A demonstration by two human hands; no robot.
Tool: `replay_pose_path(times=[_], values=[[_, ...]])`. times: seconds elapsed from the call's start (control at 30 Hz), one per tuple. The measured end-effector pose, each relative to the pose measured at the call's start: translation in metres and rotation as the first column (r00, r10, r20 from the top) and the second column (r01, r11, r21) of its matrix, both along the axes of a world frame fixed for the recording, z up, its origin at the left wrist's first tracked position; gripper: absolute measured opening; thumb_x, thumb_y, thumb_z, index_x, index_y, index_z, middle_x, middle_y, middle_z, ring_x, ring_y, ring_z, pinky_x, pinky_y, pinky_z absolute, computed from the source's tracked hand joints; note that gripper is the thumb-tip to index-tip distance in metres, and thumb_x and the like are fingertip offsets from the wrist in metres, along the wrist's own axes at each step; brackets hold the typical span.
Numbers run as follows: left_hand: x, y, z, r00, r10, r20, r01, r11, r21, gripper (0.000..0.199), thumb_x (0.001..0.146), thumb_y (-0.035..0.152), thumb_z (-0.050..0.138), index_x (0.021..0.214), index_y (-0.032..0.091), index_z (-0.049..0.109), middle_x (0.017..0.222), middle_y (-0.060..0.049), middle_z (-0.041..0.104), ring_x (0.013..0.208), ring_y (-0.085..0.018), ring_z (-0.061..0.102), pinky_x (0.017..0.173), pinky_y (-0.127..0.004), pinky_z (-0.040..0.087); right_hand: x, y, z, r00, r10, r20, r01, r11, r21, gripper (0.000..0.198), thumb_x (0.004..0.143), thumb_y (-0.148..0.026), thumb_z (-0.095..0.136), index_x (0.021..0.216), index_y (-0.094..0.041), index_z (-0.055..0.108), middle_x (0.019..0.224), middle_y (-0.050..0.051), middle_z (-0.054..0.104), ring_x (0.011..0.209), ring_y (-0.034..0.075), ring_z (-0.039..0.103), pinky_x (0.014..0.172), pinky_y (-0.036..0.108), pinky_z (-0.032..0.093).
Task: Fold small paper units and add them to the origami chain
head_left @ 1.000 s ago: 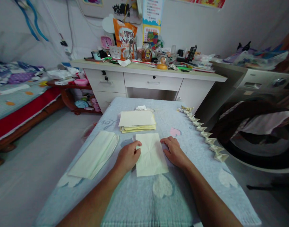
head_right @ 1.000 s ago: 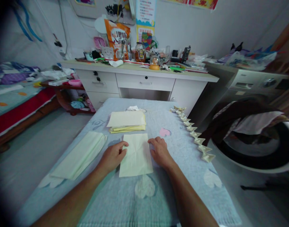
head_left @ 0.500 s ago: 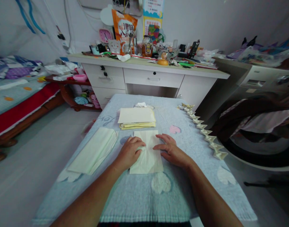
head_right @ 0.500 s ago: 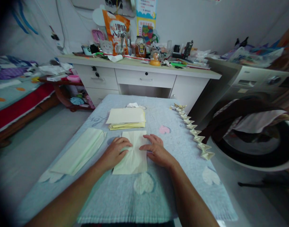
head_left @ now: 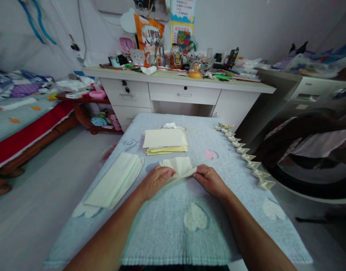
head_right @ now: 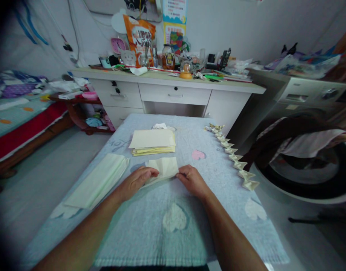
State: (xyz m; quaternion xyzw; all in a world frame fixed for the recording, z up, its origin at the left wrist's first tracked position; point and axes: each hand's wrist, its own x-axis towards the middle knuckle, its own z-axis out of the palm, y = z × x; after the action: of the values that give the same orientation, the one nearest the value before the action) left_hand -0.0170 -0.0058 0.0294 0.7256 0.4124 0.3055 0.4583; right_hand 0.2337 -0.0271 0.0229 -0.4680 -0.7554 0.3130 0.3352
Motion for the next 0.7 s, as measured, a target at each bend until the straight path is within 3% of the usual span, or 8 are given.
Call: replay_pose_path(times=[0.13,0.23,0.3,0.4,0.47,0.57,0.7], values=[[-0.012,0.0,0.005,0.977,-0.179,0.117,0.192,0.975,-0.111,0.06,0.08,0.063,0.05,0.121,0.02,0.061,0.114,-0.011,0.066,0.11,-0.029,0.056,0.097,-0.038,0.038,0.0,0.001,-0.005,0.994,-0.09,-0.068,0.085,0.994,-0.073,0.021,0.087,-0.027,0.051,0.082,-0.023,0.07,0.078,0.002,0.067,0.081,0.022,0.06,0.08,0.034,0.045],[-0.011,0.0,0.005,0.98,-0.18,0.088,0.189,0.976,-0.111,0.068,0.066,0.049,0.073,0.125,0.021,0.057,0.115,-0.01,0.066,0.11,-0.029,0.057,0.097,-0.037,0.039,0.0,0.002,-0.008,0.989,-0.133,-0.068,0.127,0.988,-0.086,0.019,0.086,-0.026,0.051,0.079,-0.022,0.068,0.075,0.002,0.065,0.077,0.02,0.058,0.076,0.032,0.045],[-0.006,0.0,0.001,0.992,-0.129,-0.005,0.129,0.989,-0.076,0.063,0.059,0.036,0.079,0.118,0.023,0.062,0.108,-0.008,0.069,0.101,-0.026,0.061,0.091,-0.035,0.043,0.0,0.002,-0.009,0.988,-0.15,-0.04,0.147,0.987,-0.067,0.017,0.085,-0.023,0.05,0.079,-0.021,0.066,0.075,0.001,0.064,0.075,0.019,0.056,0.074,0.03,0.044],[0.002,0.0,-0.006,0.992,-0.076,-0.1,0.078,0.997,0.018,0.017,0.069,0.03,0.069,0.082,0.019,0.073,0.079,-0.004,0.07,0.076,-0.022,0.062,0.074,-0.03,0.046,0.0,0.001,-0.008,0.989,-0.15,-0.008,0.15,0.988,-0.021,0.011,0.082,-0.021,0.053,0.083,-0.02,0.065,0.082,0.002,0.064,0.08,0.019,0.055,0.076,0.03,0.043],[0.005,-0.001,-0.01,0.994,-0.043,-0.098,0.048,0.997,0.052,0.011,0.07,0.028,0.066,0.068,0.019,0.07,0.067,-0.003,0.067,0.068,-0.021,0.06,0.069,-0.028,0.045,0.0,0.0,-0.007,0.993,-0.113,-0.017,0.112,0.994,-0.015,0.01,0.08,-0.022,0.058,0.087,-0.02,0.064,0.087,0.003,0.064,0.083,0.019,0.055,0.077,0.03,0.043],[0.006,-0.003,-0.011,0.999,-0.008,-0.039,0.008,1.0,0.01,0.01,0.067,0.028,0.067,0.067,0.019,0.07,0.063,-0.002,0.067,0.064,-0.02,0.06,0.065,-0.027,0.045,-0.001,-0.002,-0.007,0.993,-0.059,-0.097,0.051,0.995,-0.086,0.011,0.083,-0.027,0.057,0.089,-0.02,0.063,0.087,0.003,0.064,0.081,0.019,0.058,0.076,0.03,0.045],[0.007,-0.003,-0.009,1.0,-0.008,0.001,0.008,0.995,-0.101,0.019,0.07,0.029,0.064,0.084,0.02,0.071,0.073,-0.002,0.07,0.071,-0.023,0.062,0.066,-0.029,0.046,-0.005,-0.002,-0.011,0.975,-0.074,-0.21,0.036,0.983,-0.18,0.016,0.087,-0.029,0.052,0.096,-0.021,0.062,0.087,0.003,0.067,0.08,0.019,0.061,0.076,0.03,0.047]])
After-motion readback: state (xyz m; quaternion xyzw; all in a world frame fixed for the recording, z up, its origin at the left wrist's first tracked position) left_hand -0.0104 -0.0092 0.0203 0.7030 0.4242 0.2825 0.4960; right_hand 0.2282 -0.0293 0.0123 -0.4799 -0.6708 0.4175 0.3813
